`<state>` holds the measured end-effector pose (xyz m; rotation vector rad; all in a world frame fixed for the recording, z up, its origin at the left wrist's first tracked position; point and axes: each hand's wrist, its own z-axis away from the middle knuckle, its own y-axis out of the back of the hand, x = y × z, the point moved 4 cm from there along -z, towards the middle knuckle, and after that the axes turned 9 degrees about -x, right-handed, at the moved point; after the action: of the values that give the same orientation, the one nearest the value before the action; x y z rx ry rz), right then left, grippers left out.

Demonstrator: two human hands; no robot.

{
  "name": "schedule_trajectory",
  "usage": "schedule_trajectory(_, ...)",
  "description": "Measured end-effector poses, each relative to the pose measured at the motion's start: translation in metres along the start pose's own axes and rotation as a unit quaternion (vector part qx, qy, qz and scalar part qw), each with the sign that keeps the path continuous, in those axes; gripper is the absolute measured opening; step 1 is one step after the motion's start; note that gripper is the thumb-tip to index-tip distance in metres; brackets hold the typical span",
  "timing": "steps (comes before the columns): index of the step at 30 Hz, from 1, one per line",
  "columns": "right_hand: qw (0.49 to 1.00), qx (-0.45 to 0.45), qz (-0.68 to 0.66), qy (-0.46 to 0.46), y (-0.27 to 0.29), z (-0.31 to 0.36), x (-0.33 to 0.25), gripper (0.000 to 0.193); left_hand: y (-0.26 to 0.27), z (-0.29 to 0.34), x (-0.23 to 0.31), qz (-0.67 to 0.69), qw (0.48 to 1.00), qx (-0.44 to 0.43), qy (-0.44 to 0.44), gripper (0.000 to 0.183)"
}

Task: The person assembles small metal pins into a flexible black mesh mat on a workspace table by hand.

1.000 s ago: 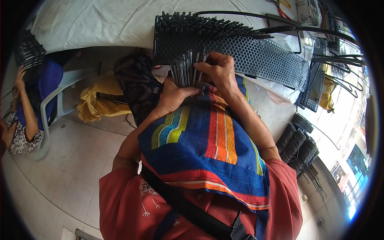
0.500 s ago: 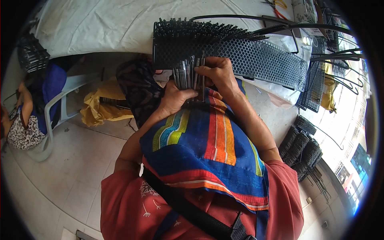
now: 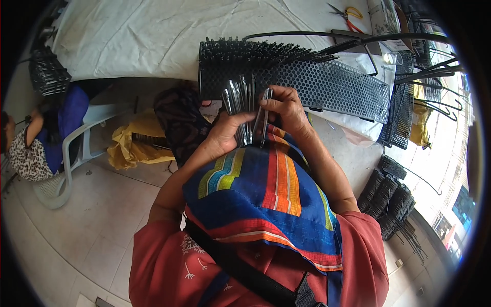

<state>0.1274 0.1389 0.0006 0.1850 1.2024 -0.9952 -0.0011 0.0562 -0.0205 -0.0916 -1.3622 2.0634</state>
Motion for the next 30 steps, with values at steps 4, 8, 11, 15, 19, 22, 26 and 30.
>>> schedule_trajectory(4,0.995,0.068,-0.054,0.039,0.009,0.014,-0.009,0.008,0.008,0.001,-0.007,-0.048,0.994,0.086,-0.036,0.023)
schedule_trajectory(8,0.984,0.134,0.008,0.116,0.017,0.038,-0.035,0.007,0.014,0.011,-0.005,-0.118,0.988,0.092,-0.043,0.025)
schedule_trajectory(11,0.844,0.156,0.401,0.320,-0.004,0.059,-0.082,0.013,0.005,0.014,-0.008,-0.067,0.997,0.035,-0.006,0.022)
schedule_trajectory(15,0.716,0.033,0.548,0.432,-0.041,0.073,-0.072,0.021,-0.015,0.013,-0.017,0.022,0.993,-0.104,0.046,0.021)
schedule_trajectory(19,0.664,-0.008,0.616,0.425,-0.049,0.075,-0.038,0.026,-0.015,0.010,-0.012,0.006,1.000,-0.019,0.001,0.024)
schedule_trajectory(22,0.686,-0.057,0.620,0.378,-0.047,0.071,-0.044,0.032,-0.001,0.005,-0.001,0.008,1.000,-0.010,-0.015,0.018)
schedule_trajectory(26,0.815,-0.074,0.456,0.351,-0.025,0.064,-0.044,0.026,-0.005,0.000,0.008,-0.047,0.996,0.014,-0.071,0.018)
schedule_trajectory(30,0.876,0.088,0.364,0.306,-0.008,0.051,-0.067,0.035,-0.024,0.011,0.004,-0.149,0.983,-0.070,-0.083,0.023)
